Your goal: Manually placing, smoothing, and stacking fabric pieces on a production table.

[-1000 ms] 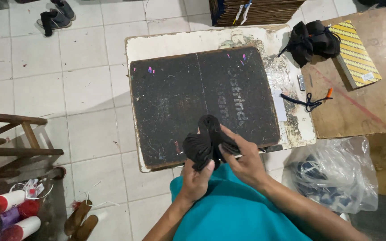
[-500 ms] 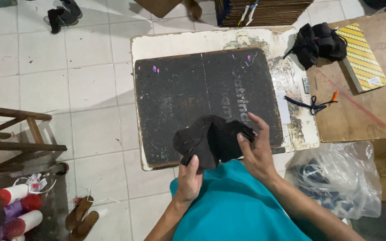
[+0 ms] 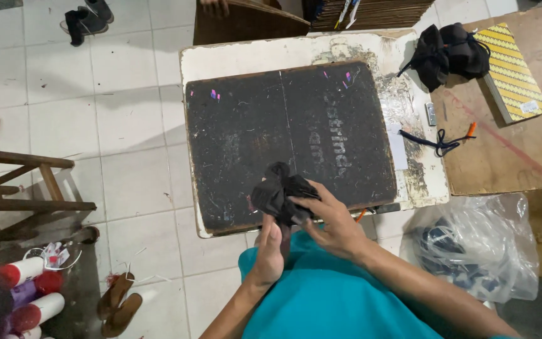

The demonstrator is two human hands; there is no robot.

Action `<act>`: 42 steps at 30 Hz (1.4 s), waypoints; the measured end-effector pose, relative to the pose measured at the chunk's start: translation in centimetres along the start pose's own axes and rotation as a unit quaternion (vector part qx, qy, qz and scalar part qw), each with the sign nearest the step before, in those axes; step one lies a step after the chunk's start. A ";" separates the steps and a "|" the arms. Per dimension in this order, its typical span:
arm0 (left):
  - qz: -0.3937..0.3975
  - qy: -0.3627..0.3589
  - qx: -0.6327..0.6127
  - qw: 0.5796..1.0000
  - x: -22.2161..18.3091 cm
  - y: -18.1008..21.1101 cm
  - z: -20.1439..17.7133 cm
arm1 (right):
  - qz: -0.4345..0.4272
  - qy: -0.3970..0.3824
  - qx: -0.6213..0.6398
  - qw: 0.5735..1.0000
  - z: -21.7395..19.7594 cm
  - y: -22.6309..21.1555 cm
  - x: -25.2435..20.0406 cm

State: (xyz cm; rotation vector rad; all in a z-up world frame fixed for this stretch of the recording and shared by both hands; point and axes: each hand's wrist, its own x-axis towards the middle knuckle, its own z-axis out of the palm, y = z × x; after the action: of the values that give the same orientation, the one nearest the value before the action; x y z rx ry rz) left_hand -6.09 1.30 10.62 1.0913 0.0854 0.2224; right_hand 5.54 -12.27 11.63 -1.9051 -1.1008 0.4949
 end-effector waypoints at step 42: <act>-0.216 0.149 0.076 0.962 24.7 -37.1 23.1 | 0.337 0.421 0.279 0.795 -30.7 40.3 -22.7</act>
State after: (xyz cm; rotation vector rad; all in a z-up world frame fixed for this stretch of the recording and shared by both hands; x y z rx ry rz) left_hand 27.17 -29.69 -10.65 1.1572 0.6131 -0.0175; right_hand 34.67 -55.94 -6.47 -1.6188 0.3207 0.2330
